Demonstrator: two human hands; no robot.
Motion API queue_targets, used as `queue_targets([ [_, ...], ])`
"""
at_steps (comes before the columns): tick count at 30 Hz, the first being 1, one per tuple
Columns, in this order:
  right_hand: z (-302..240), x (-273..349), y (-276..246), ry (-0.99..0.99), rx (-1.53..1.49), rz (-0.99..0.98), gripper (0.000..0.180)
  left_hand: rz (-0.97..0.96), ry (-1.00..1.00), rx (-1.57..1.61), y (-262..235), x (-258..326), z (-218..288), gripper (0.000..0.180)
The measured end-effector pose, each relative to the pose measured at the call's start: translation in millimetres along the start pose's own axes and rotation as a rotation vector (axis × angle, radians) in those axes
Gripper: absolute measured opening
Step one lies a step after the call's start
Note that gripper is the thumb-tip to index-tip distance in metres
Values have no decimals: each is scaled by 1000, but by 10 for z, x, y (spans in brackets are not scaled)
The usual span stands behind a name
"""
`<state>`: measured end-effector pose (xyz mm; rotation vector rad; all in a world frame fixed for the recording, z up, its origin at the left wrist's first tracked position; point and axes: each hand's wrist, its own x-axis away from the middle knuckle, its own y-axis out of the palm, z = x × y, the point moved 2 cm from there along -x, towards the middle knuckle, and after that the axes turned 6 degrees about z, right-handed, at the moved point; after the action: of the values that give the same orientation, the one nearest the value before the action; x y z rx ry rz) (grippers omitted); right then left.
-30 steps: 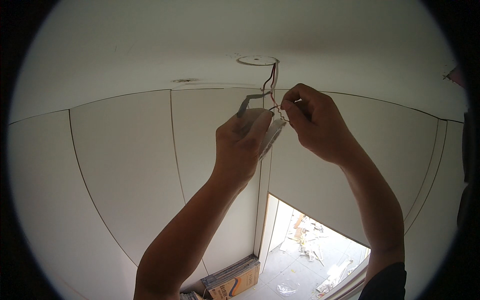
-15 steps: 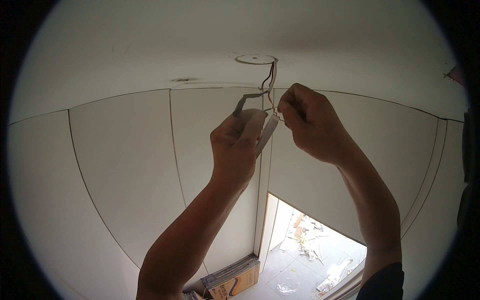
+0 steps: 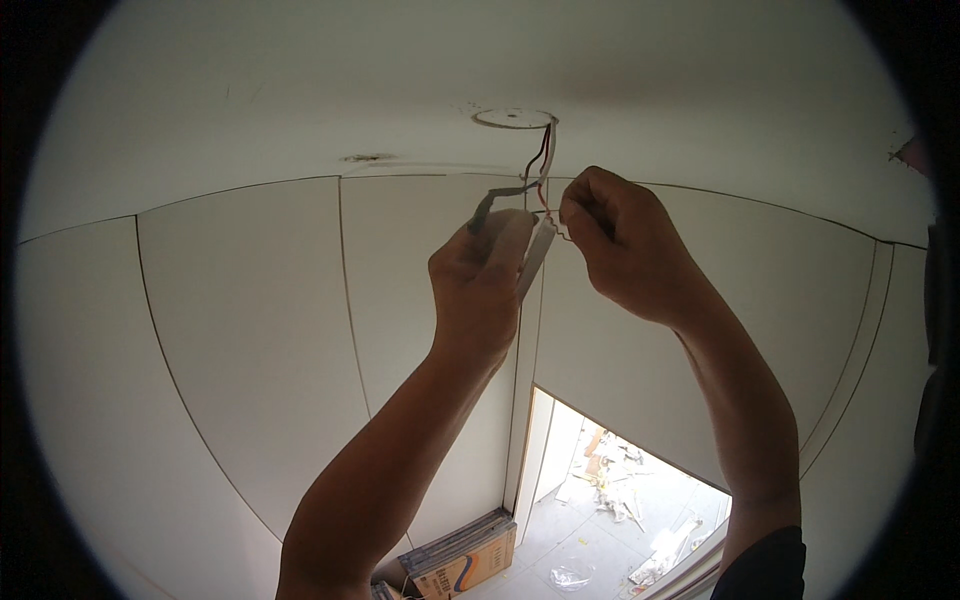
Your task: The person connects electrical wires to a ceiling light fixture. They strip and twist wires together, then secure them into the fixture's terminal block. The person works overhead near a ceiling junction box in a room with white tiled walls.
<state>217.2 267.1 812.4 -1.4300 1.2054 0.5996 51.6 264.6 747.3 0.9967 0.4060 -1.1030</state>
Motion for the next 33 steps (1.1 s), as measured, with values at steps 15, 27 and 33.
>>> queue_targets([
  [15, -173, 32, -158, 87, 189, -180, 25, -103, -38, -56, -68, -60, -23, 23],
  [27, -29, -126, -365, -9, -184, -43, 27, -32, -79, 96, -115, -5, 76, 14],
  [33, -121, -50, -86, -246, 111, -9, 32, -59, -83, 22, -136, -45, 85, 14],
])
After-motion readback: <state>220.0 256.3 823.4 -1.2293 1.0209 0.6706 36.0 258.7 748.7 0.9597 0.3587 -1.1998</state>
